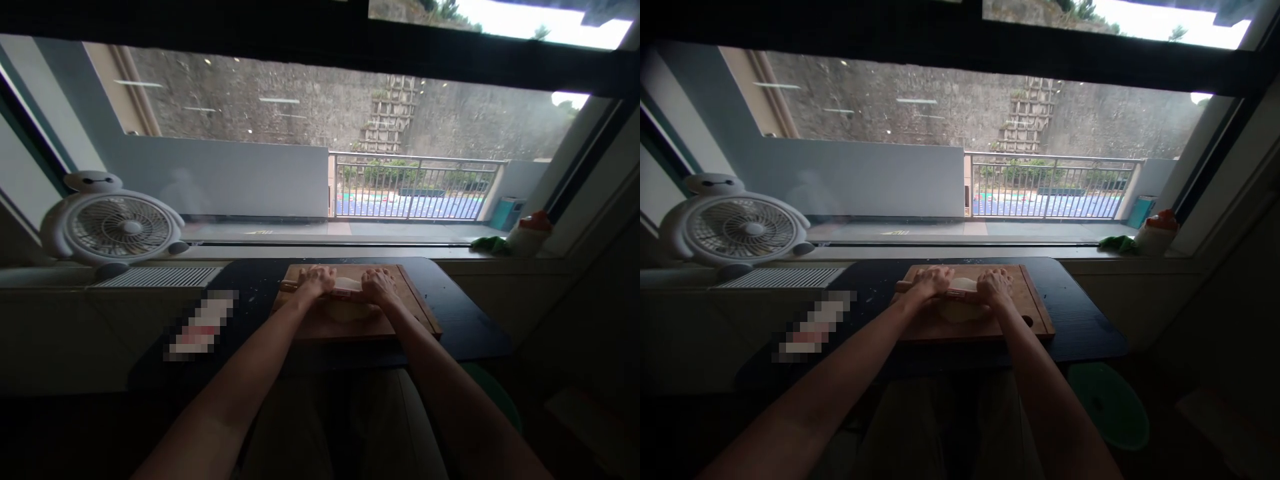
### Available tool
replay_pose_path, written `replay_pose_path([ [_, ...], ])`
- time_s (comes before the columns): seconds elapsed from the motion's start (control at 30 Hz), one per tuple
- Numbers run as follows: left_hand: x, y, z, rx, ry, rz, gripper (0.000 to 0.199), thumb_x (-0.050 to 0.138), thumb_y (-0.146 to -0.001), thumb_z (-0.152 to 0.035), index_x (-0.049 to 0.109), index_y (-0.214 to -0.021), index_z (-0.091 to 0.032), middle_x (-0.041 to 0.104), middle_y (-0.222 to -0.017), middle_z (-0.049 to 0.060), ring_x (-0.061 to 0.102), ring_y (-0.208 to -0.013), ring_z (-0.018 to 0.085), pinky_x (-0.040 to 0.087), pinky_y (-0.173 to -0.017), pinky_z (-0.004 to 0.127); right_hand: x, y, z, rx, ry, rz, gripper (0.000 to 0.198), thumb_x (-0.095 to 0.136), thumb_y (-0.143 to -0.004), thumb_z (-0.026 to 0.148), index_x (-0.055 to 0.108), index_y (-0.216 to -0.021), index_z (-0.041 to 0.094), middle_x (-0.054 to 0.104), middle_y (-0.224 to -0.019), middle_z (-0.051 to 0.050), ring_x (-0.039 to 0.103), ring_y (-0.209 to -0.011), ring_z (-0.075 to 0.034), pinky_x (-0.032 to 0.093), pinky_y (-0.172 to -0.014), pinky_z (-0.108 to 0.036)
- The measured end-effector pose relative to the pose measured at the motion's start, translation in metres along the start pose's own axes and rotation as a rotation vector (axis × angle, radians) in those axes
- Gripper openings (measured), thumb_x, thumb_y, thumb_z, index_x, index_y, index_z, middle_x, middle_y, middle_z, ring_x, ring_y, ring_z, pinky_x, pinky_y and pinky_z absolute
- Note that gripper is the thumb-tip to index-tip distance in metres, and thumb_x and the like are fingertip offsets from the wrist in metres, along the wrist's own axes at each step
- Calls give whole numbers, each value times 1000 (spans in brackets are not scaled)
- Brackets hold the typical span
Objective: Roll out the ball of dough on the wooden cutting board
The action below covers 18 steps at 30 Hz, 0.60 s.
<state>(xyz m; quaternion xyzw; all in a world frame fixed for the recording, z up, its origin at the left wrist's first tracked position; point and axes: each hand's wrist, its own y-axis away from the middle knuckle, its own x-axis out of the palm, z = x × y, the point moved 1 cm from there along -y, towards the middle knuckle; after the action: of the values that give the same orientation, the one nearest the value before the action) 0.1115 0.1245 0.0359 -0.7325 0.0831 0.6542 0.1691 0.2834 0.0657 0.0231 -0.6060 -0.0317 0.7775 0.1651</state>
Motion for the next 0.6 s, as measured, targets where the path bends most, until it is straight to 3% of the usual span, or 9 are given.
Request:
replay_pose_path([
  [0.2, 0, 67, -3, 28, -19, -157, 45, 25, -92, -43, 65, -90, -21, 66, -105, 9, 53, -107, 26, 33, -93, 44, -11, 54, 10, -48, 18, -69, 42, 29, -91, 37, 65, -97, 18, 60, -112, -13, 43, -113, -26, 26, -96, -42],
  [0.37, 4, 109, 2, 168, -11, -311, 40, 29, -92, -41, 61, -103, -21, 62, -113, 8, 50, -112, 23, 31, -97, 41, -12, 93, 15, -111, 43, -180, 43, 25, -94, 35, 64, -102, 19, 56, -121, -12, 32, -125, -25, 14, -104, -41],
  [0.47, 6, 104, 7, 203, -5, -342, 40, 28, -92, -40, 58, -112, -21, 58, -123, 8, 42, -122, 24, 26, -102, 43, -10, 98, 15, -121, 49, -190, 45, 24, -94, 36, 63, -106, 18, 55, -123, -13, 29, -128, -25, 12, -105, -41],
  [0.6, 3, 67, 10, 103, 3, -199, 40, 25, -93, -37, 59, -109, -24, 56, -126, 5, 36, -127, 25, 19, -105, 48, -9, 83, 16, -85, 45, -135, 47, 23, -94, 37, 64, -104, 16, 55, -122, -14, 30, -127, -26, 13, -104, -43],
])
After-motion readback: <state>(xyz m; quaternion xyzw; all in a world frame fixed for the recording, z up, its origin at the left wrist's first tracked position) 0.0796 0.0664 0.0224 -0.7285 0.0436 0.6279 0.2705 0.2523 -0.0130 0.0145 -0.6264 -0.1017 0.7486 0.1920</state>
